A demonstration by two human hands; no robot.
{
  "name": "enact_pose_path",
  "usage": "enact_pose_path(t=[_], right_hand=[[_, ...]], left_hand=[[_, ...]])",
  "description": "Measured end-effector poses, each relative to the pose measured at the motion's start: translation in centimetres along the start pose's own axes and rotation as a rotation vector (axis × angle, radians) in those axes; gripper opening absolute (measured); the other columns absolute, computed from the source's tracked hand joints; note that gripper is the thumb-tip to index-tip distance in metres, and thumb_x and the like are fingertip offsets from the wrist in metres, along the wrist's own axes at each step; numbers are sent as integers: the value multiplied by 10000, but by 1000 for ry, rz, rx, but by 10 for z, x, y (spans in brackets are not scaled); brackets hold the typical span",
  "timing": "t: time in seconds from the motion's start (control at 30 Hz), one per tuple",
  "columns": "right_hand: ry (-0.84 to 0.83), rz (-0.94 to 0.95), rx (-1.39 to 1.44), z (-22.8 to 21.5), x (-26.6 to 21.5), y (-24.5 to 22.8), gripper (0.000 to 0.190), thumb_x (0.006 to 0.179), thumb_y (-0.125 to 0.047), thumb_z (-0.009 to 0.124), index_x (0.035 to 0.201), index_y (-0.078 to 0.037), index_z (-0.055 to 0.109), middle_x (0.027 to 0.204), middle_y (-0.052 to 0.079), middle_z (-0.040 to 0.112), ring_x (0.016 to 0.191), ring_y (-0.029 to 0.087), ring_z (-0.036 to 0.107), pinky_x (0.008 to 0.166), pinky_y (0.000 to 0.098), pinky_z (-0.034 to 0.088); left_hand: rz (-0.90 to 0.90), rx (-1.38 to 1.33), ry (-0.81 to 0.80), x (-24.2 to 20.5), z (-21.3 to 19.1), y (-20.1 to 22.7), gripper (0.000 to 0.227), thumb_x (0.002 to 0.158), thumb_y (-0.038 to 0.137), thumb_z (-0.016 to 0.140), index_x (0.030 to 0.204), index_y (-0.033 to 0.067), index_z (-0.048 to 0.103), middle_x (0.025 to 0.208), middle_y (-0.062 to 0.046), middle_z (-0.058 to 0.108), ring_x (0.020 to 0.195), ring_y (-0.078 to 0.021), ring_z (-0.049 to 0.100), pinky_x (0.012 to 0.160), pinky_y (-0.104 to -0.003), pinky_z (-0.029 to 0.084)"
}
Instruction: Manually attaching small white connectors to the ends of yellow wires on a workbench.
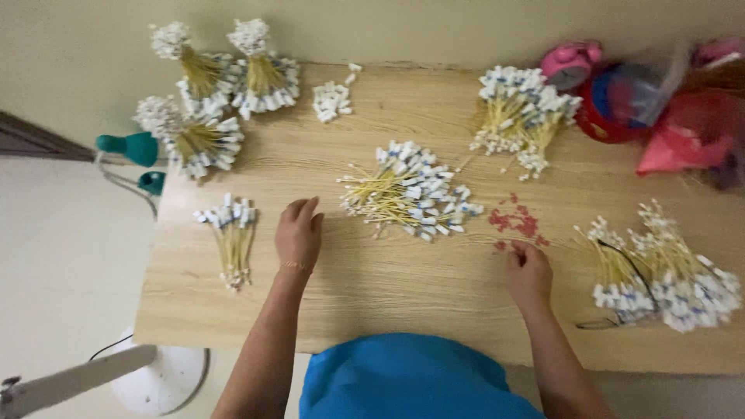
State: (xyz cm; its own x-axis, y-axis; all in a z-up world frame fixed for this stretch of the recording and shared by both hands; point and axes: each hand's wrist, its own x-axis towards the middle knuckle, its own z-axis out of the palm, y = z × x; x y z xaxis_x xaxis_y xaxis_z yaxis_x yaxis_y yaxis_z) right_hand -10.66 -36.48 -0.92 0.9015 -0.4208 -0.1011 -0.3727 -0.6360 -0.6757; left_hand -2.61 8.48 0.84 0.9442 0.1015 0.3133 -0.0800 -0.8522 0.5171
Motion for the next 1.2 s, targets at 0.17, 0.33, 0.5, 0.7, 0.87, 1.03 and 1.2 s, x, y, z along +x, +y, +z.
enact_pose_path(t=[0.17, 0.33, 0.5, 0.7, 0.87, 1.03, 1.2], right_hand=[[100, -42, -126, 4, 7, 43, 257, 950, -141, 674, 1182, -42, 724, 1053, 181, 714, 945, 309, 693, 848, 417, 550], [-5, -80, -134, 6, 10, 33, 324, 919, -144, 656, 1229, -63, 711, 1054, 174, 695, 956, 303, 686, 856, 408, 549], [-31, -82, -166, 7, 2, 5, 245, 949, -207, 697, 1153, -77, 733, 1086, 148, 674, 945, 293, 679, 838, 403, 538], [-19, -116, -271, 14, -4, 3, 217, 896, -285, 758, 1044, -127, 753, 1072, 70, 698, 983, 265, 687, 832, 389, 551], [-20, -135, -260, 10, -5, -16, 231, 902, -330, 742, 1054, -156, 756, 1078, 56, 695, 941, 263, 691, 792, 393, 553], [-29, -215, -375, 18, 7, -13, 220, 923, -333, 694, 1038, -158, 761, 1074, 53, 708, 969, 283, 688, 818, 409, 551], [-44, -186, -376, 23, 7, -17, 187, 896, -263, 708, 982, -101, 750, 1040, 112, 714, 922, 290, 690, 803, 419, 561]], left_hand=[[71, 39, -152, 39, 52, 24, 294, 913, 162, 670, 1198, 157, 742, 1229, -133, 685, 1026, -347, 659, 801, -463, 569], [52, 63, -232, 36, 71, 8, 154, 1015, 239, 643, 1109, 197, 757, 1039, -64, 737, 946, -294, 706, 796, -435, 589], [24, 15, -217, 22, 43, 31, 190, 918, 180, 677, 1078, 195, 778, 961, -66, 725, 825, -304, 696, 684, -442, 576], [100, -37, -134, 10, 50, 26, 128, 907, 189, 728, 1028, 193, 771, 944, -39, 717, 842, -274, 704, 690, -419, 578], [8, -25, -145, 8, 49, 34, 60, 911, 223, 765, 922, 164, 774, 904, -50, 713, 781, -279, 695, 665, -421, 575], [-84, -209, -81, 4, 37, 52, 87, 918, 179, 745, 935, 95, 760, 944, -70, 733, 726, -212, 703, 608, -355, 585], [-230, -656, 30, -7, -2, 93, 71, 914, 103, 764, 975, 67, 758, 931, -51, 776, 791, -105, 736, 687, -265, 625]])
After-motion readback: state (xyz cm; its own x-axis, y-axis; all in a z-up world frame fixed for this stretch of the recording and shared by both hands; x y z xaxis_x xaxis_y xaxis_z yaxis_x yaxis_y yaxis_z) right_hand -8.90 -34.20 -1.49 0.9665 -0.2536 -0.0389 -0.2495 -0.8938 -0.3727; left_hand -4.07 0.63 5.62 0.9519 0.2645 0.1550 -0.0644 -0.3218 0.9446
